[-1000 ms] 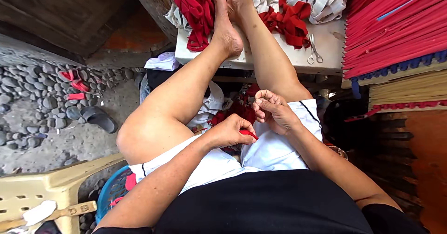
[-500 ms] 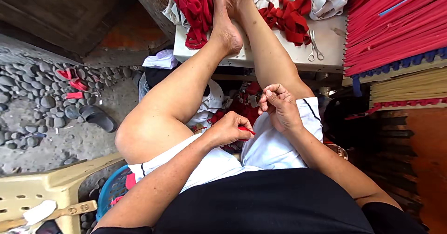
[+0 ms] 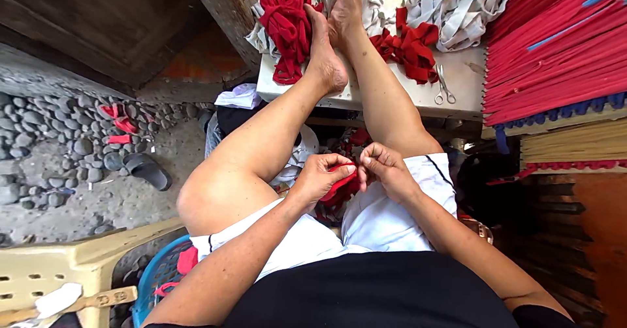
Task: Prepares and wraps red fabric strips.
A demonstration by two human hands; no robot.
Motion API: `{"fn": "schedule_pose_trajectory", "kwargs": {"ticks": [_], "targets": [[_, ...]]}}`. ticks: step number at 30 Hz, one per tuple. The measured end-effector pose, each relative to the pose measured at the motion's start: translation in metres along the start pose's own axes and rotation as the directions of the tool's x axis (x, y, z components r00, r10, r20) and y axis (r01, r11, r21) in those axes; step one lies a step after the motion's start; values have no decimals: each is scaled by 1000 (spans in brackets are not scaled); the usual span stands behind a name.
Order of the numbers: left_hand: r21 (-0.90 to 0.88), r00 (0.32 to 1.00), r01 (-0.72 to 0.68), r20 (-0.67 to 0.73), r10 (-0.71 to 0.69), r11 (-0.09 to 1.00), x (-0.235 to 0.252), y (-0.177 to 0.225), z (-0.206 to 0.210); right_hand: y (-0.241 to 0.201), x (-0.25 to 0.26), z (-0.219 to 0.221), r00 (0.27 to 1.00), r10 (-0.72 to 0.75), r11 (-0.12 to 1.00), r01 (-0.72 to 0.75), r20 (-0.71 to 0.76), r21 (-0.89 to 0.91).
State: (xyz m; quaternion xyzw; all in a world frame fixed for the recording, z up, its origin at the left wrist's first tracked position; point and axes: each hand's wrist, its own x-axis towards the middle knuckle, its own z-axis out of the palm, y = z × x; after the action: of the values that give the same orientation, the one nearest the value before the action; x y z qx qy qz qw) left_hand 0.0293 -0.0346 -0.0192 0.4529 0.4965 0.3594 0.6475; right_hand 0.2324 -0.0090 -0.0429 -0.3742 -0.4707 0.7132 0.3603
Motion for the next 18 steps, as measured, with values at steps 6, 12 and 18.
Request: {"fn": "schedule_pose_trajectory", "kwargs": {"ticks": [6, 12, 18], "targets": [[24, 987, -87, -135, 90, 996, 4, -6, 3, 8, -1, 4, 999, 20, 997, -16, 43, -74], [34, 983, -113, -143, 117, 993, 4, -5, 4, 9, -1, 5, 1000, 14, 999, -14, -1, -31], [-32, 985, -90, -148, 85, 995, 3, -4, 5, 8, -1, 9, 1000, 20, 1000, -20, 3, 10]]}}
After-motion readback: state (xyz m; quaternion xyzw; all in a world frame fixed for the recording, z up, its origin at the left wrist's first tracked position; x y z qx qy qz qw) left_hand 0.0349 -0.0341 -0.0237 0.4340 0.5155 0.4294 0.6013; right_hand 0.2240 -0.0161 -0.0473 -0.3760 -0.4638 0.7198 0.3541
